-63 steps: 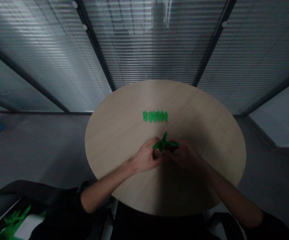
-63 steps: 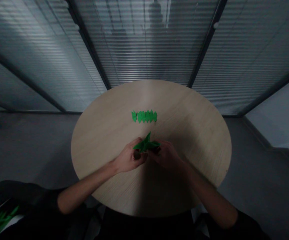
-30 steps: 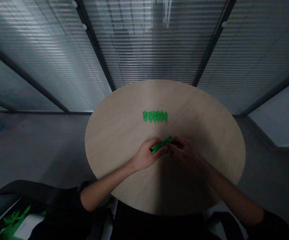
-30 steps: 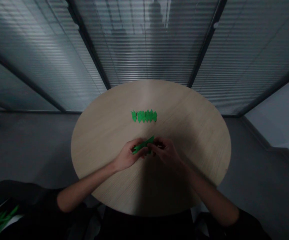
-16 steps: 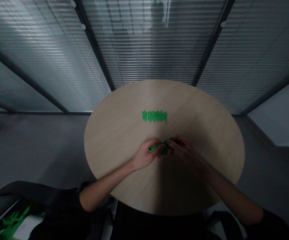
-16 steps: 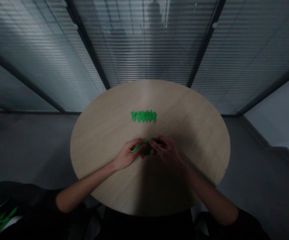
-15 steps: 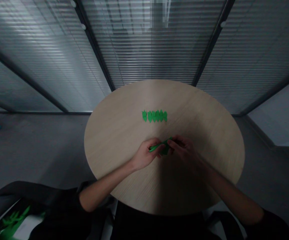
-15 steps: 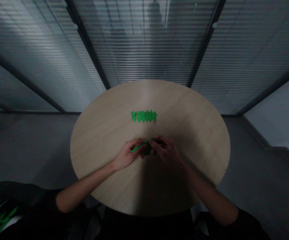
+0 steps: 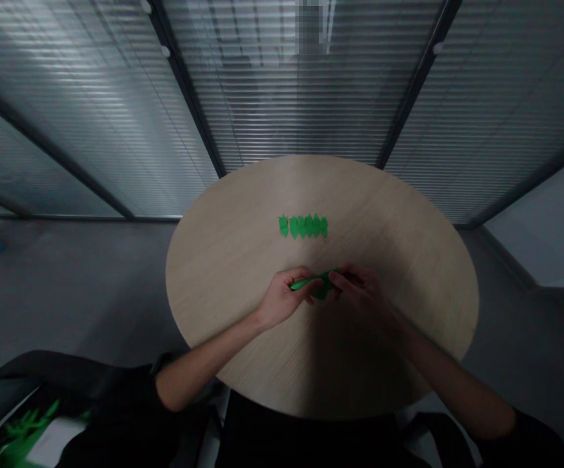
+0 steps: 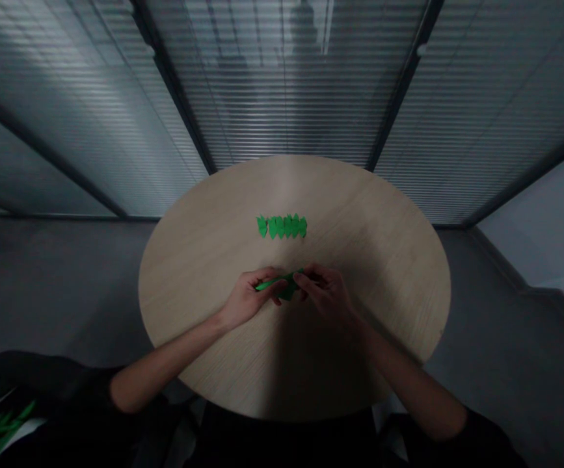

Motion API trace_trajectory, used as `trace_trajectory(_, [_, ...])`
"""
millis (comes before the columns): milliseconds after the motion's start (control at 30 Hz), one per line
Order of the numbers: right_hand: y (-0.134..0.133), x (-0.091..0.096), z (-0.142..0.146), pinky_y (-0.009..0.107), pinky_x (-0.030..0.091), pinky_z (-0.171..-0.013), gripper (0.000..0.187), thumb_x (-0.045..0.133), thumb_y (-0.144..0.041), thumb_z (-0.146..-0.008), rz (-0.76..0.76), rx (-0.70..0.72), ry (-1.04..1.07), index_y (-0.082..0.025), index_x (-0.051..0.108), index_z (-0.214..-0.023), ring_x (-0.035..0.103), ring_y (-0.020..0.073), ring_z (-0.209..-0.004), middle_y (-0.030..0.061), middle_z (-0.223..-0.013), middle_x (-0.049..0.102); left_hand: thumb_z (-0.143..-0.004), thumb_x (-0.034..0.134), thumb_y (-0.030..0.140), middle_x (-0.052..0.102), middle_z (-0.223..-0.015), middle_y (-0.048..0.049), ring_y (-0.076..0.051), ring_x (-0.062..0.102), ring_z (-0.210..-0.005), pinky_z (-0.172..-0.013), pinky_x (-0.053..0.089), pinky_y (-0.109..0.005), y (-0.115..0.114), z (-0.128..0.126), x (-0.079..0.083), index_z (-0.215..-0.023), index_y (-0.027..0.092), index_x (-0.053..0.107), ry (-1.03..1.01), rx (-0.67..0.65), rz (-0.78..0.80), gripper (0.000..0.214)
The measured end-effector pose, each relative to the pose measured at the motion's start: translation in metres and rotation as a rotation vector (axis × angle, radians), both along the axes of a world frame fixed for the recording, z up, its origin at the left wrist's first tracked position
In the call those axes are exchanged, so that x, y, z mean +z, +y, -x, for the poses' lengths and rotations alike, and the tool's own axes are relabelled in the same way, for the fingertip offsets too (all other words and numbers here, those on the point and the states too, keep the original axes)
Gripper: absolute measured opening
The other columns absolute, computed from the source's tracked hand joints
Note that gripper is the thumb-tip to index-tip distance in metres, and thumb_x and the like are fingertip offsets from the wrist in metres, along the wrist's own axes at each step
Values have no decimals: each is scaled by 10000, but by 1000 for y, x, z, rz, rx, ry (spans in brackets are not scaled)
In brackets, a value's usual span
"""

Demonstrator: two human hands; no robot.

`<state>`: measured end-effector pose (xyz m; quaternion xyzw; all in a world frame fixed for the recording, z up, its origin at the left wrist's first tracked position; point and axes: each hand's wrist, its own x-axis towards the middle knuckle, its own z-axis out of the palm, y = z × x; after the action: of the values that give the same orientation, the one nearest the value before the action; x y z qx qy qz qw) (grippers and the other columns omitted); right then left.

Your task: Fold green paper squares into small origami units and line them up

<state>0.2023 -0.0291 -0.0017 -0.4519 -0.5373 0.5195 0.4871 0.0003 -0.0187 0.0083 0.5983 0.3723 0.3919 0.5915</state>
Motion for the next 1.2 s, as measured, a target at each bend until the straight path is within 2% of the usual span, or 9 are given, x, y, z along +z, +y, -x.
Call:
trace_trajectory(200, [-1, 3, 0, 255, 502, -531, 336, 797, -508, -836, 4, -3, -43, -214, 670, -735, 625, 142, -564, -9, -637, 648, -895, 755, 515, 648, -764, -30, -112, 610, -637, -574, 531, -225, 2, 0, -4, -832, 122, 690, 11, -30, -20, 404])
trace_trajectory(367, [-2, 1, 1, 261, 501, -542, 329, 777, -502, -847, 25, 28, -74, -210, 675, -738, 629, 147, -571, -5, -631, 645, -961, 684, 463, 598, -688, 0, -106, 546, -624, -579, 435, -225, 1, -2, -6, -821, 130, 676, 106, -3, -154, 361])
trace_trajectory(633, [1, -1, 3, 268, 501, -554, 384, 753, -566, -856, 53, 57, -96, -205, 663, -762, 621, 149, -579, 1, -643, 635, -982, 656, 468, 637, -705, -15, -131, 571, -654, -625, 458, -258, 2, -3, -6, -802, 142, 691, 89, 38, -180, 374])
trace_trajectory(733, [0, -1, 3, 263, 475, -554, 404, 728, -591, -874, 67, 108, -133, -198, 670, -798, 603, 144, -598, 7, -681, 639, -978, 667, 460, 674, -728, -32, -141, 601, -672, -651, 479, -269, 2, -2, -8, -815, 141, 714, 114, 86, -213, 362])
trace_trajectory(933, [-7, -2, 8, 264, 404, -560, 428, 712, -600, -897, 91, 303, -222, -178, 692, -826, 537, 132, -609, 7, -710, 616, -986, 655, 453, 670, -709, -18, -139, 580, -653, -621, 447, -258, 2, -2, -7, -802, 154, 712, 146, 144, -254, 356])
trace_trajectory(1200, [-7, 0, 11, 268, 414, -565, 463, 722, -622, -885, 96, 296, -203, -175, 672, -775, 540, 131, -587, 10, -680, 619, -999, 637, 465, 670, -738, -23, -142, 574, -674, -622, 437, -254, 1, -2, -9, -839, 157, 711, 187, 211, -293, 355])
